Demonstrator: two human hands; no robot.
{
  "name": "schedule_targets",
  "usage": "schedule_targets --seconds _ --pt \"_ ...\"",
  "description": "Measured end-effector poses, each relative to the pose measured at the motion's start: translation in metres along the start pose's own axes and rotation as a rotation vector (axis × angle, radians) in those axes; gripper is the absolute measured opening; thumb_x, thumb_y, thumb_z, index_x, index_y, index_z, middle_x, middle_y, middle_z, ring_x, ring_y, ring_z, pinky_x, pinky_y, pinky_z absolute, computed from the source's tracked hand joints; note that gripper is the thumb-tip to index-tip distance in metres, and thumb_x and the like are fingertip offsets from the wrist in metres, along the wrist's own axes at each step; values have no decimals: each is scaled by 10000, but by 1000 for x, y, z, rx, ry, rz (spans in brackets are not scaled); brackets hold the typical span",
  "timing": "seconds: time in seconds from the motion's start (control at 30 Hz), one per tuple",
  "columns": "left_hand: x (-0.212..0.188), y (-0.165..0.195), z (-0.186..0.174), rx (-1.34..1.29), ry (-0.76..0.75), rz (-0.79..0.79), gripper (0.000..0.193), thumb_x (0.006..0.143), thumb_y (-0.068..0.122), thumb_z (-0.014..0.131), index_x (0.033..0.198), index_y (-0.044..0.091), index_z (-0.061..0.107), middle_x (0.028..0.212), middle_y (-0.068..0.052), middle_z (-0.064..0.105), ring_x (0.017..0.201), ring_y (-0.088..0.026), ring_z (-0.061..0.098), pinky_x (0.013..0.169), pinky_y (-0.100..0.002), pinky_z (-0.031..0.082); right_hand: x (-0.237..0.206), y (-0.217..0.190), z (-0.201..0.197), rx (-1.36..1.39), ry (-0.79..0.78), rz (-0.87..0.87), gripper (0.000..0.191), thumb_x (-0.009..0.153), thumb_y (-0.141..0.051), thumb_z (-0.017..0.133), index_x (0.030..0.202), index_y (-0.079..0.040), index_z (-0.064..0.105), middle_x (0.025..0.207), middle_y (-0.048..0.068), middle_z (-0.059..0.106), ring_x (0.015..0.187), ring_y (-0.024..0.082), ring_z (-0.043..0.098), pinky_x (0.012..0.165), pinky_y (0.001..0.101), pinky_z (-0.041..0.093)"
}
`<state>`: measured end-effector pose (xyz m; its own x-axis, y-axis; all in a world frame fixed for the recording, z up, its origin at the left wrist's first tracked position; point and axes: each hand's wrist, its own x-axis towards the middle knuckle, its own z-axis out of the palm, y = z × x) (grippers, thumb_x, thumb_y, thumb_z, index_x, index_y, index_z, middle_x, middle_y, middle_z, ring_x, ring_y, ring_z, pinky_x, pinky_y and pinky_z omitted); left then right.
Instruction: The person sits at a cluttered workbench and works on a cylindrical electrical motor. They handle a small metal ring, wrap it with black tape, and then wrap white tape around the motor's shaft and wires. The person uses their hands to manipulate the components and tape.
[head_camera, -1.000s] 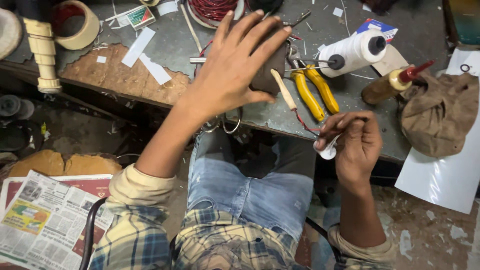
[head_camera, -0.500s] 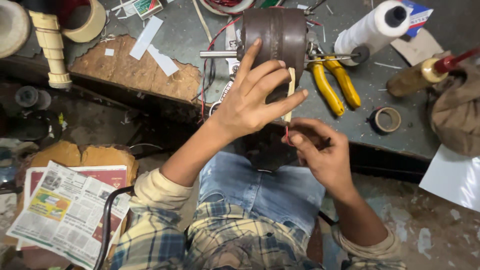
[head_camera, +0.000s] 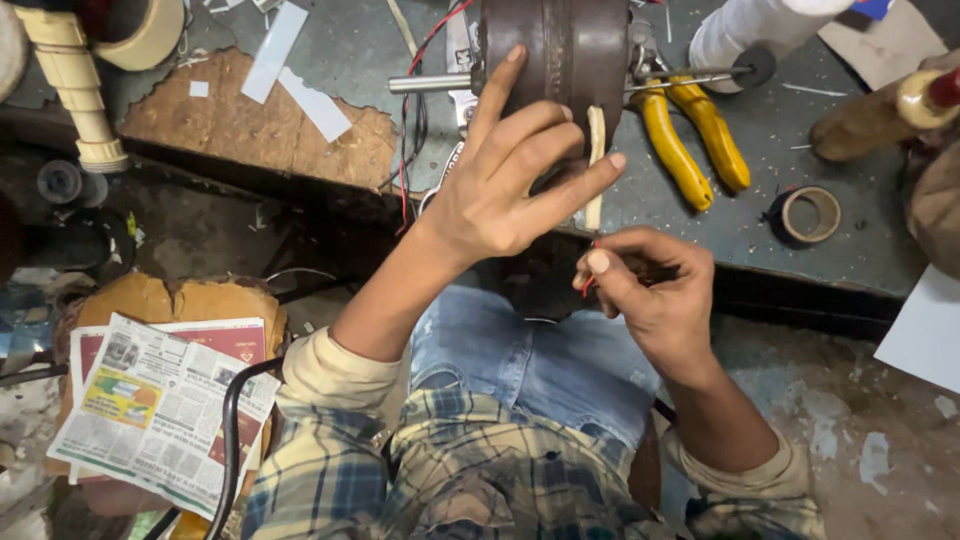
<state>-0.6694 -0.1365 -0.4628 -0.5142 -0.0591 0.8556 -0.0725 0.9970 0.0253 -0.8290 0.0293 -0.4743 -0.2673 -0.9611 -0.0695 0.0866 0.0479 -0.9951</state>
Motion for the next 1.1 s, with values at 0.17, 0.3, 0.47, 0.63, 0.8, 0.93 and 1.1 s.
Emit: schedule_targets --seconds 0.17,0.3,0.47,0.63,0.8,0.93,1.1 --pt "1 -3 4 29 44 -12 396 906 -21 811 1277 108 760 1176 -93 522 1164 -276 579 1222 -656 364 1 -2 -6 12 -21 -10 114 990 -88 703 974 24 709 809 83 725 578 61 571 517 207 440" --pt "2 -2 4 38 42 -15 408 897 -18 818 1281 107 756 1172 -99 521 1161 -283 577 1214 -659 376 1 -3 -8 7 -48 -30 119 991 -93 705 977 25 703 806 87 720 583 65 574 518 212 446" --pt "5 0 2 43 30 -28 362 906 56 810 1263 90 755 1175 -107 541 1147 -295 582 1194 -666 391 1 -5 -9 51 -52 -9 122 988 -92 705 974 30 701 805 91 715 585 71 577 523 217 447" --pt "9 4 1 64 21 -50 377 864 87 731 1239 61 766 1185 -125 584 1153 -305 609 1180 -653 406 0 -5 -9 64 -42 -6 120 978 -86 706 970 34 701 802 97 717 579 76 574 513 218 442" --pt "13 10 1 105 19 -57 370 878 84 704 1241 23 748 1218 -138 623 1188 -327 618 1175 -640 420 -1 -5 -11 117 -52 -13 132 992 -98 703 959 30 698 795 97 713 576 79 576 516 216 448" --pt "14 13 0 130 2 -51 361 891 85 695 1236 -12 733 1210 -128 669 1190 -322 636 1158 -650 424 -1 -7 -13 89 -48 -7 142 991 -103 705 950 33 704 790 96 710 572 79 570 518 215 448" --pt "16 16 1 156 -6 -73 351 916 89 687 1250 -12 729 1215 -125 674 1187 -321 627 1162 -646 422 -1 -8 -14 119 -49 -7 148 993 -113 710 952 29 706 793 92 707 574 77 566 516 215 435"
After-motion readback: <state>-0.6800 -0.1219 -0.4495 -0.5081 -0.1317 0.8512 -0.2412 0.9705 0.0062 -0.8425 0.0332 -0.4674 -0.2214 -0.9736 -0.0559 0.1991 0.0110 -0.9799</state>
